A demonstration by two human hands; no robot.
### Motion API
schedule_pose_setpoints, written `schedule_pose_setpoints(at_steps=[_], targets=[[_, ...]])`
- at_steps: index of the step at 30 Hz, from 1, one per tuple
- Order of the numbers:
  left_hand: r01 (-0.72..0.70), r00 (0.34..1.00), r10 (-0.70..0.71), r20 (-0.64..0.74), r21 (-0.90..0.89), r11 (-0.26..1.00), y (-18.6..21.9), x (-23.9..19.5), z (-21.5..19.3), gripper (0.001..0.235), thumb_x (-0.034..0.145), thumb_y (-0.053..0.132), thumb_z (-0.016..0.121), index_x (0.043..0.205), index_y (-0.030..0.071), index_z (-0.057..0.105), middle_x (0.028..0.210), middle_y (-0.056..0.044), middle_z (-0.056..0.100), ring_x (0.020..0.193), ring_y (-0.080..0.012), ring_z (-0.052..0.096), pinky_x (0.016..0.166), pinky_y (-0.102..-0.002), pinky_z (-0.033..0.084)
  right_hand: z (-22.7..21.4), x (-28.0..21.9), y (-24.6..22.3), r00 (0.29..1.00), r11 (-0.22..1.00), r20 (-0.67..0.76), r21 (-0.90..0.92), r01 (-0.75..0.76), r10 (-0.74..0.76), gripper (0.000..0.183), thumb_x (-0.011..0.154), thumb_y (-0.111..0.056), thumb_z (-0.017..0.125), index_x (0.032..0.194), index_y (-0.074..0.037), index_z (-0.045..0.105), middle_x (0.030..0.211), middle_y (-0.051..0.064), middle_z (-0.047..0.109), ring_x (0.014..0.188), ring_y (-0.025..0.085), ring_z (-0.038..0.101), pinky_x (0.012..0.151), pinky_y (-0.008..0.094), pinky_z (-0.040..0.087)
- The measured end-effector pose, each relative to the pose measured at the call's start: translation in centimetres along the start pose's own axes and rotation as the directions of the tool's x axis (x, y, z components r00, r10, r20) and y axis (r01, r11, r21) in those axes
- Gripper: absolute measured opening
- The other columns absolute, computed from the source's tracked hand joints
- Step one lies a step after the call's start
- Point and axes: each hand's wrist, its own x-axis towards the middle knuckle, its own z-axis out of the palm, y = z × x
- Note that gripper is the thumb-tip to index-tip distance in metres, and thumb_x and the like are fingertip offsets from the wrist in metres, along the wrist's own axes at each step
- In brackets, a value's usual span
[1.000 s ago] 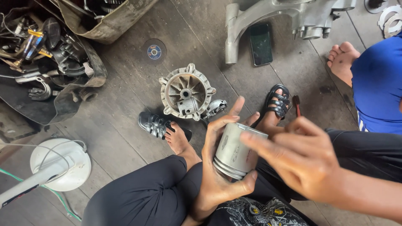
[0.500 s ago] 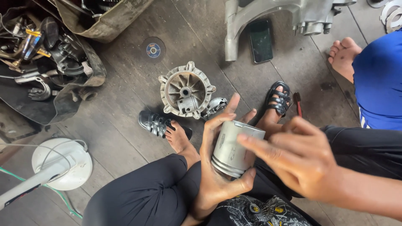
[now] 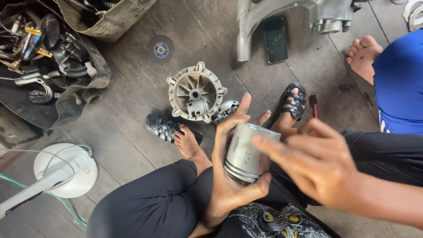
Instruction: Sanding and cleaning a motorcycle engine piston during a repair process.
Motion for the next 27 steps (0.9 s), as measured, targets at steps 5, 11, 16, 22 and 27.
schedule_pose_setpoints(at_steps=[5, 11, 16, 22, 27], targets=[[0.008, 1.0, -0.008, -0.01, 0.013, 1.0, 0.3, 0.0, -0.1, 0.077, 0.08, 0.015, 0.072, 0.146, 0.007, 0.033, 0.172, -0.025, 0.021, 0.149, -0.0454, 0.047, 0.123, -0.055, 0.045, -0.3, 0.4, 0.0, 0.999, 0.999, 0.026, 0.004, 0.038, -0.038, 0.037, 0.084, -0.009, 0.069, 0.12, -0.006, 0.073, 0.069, -0.003, 0.057, 0.058, 0.014, 0.049, 0.065, 0.031, 0.041], [0.003, 1.0, -0.003, 0.0, -0.003, 1.0, 0.4, 0.1, -0.2, 0.079, 0.073, 0.005, 0.067, 0.144, 0.009, 0.033, 0.173, -0.026, 0.018, 0.152, -0.0449, 0.043, 0.124, -0.055, 0.045, 0.0, -0.2, 0.1, 0.997, 0.998, 0.028, 0.022, 0.066, -0.066, 0.037, 0.083, -0.013, 0.07, 0.119, -0.009, 0.074, 0.085, -0.002, 0.065, 0.057, 0.015, 0.042, 0.06, 0.03, 0.038], [0.024, 0.999, -0.024, 0.035, -0.002, 1.0, 0.5, 0.0, -0.4, 0.075, 0.083, 0.01, 0.069, 0.147, 0.01, 0.029, 0.174, -0.026, 0.013, 0.154, -0.045, 0.039, 0.127, -0.057, 0.04, -0.2, 0.2, 0.2, 0.999, 0.998, 0.012, 0.044, -0.05, 0.049, 0.038, 0.084, -0.005, 0.07, 0.122, -0.006, 0.072, 0.072, -0.004, 0.062, 0.052, 0.013, 0.036, 0.061, 0.028, 0.037], [0.028, 0.999, -0.028, 0.034, 0.003, 1.0, 0.7, 0.0, -0.2, 0.074, 0.083, 0.01, 0.068, 0.146, 0.009, 0.029, 0.173, -0.027, 0.012, 0.154, -0.0445, 0.038, 0.126, -0.057, 0.04, -0.4, 0.2, 0.6, 0.996, 0.992, 0.048, 0.096, -0.08, 0.076, 0.043, 0.08, -0.003, 0.072, 0.124, -0.007, 0.071, 0.071, -0.004, 0.061, 0.054, 0.013, 0.038, 0.062, 0.028, 0.038], [-0.006, 1.0, 0.005, 0.008, 0.118, 0.993, 1.2, -0.1, 0.3, 0.073, 0.078, 0.011, 0.069, 0.142, 0.008, 0.034, 0.168, -0.03, 0.023, 0.15, -0.0436, 0.045, 0.126, -0.057, 0.042, -2.4, -0.1, 1.3, 0.996, 0.994, -0.024, 0.064, -0.088, 0.09, 0.034, 0.083, 0.004, 0.069, 0.118, 0.003, 0.07, 0.071, 0.0, 0.066, 0.052, 0.013, 0.041, 0.066, 0.03, 0.042]])
